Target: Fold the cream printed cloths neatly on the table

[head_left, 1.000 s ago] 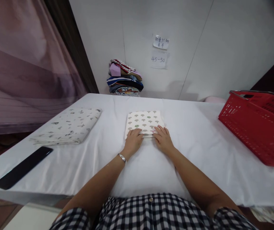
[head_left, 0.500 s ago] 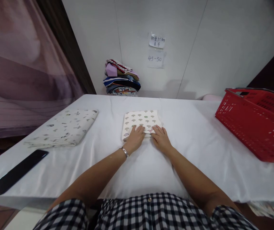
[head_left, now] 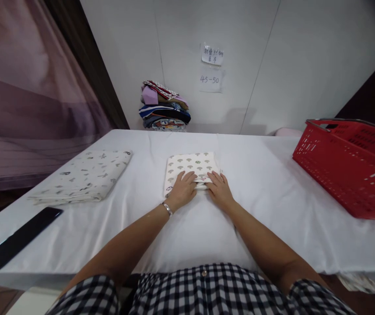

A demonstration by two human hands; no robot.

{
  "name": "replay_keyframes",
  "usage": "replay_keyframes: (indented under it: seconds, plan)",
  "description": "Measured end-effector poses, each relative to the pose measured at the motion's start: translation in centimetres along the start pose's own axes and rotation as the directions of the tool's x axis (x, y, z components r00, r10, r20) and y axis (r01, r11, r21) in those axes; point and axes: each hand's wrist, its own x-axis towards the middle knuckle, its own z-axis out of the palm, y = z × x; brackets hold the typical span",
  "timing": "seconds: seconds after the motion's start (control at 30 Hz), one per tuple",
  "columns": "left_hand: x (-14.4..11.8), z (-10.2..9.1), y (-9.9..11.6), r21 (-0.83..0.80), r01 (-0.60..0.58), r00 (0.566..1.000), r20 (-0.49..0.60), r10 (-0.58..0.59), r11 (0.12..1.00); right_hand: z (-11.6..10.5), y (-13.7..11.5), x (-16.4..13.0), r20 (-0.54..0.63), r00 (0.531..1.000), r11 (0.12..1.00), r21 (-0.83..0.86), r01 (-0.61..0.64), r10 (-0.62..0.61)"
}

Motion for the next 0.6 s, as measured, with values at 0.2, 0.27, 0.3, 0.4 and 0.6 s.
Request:
replay_keyframes:
  seconds: [0.2, 0.27, 0.3, 0.4, 0.6]
  plan:
    - [-0.4, -0.4, 0.1, -0.115, 0.014, 0.999, 0.045, -0.009, 0.993, 0.1, 0.2, -0.1, -0.019, 0.999, 0.999, 0.011, 0.038, -0.038]
    - [-0.2, -1.1, 0.1, -0.231, 0.035, 0.998, 0.068, -0.020, 0.972, 0.0, 0.3, -0.1, -0.018, 0.998, 0.999, 0.014, 0.052, -0.052]
    - [0.0, -1.5, 0.0, -0.313, 0.061, 0.996, 0.084, -0.036, 0.948, 0.0, 0.3, -0.1, -0.011, 0.999, 0.999, 0.013, 0.053, -0.053]
    - [1.2, -2.4, -0.6, -0.580, 0.218, 0.975, 0.157, -0.155, 0.785, 0.1, 0.2, -0.1, 0.022, 0.999, 0.999, 0.004, 0.038, -0.038]
    - [5.0, -0.6, -3.6, -0.582, 0.482, 0.876, 0.318, -0.362, 0.655, 0.3, -0.1, 0.2, 0.048, 0.998, 0.999, -0.018, -0.029, 0.030]
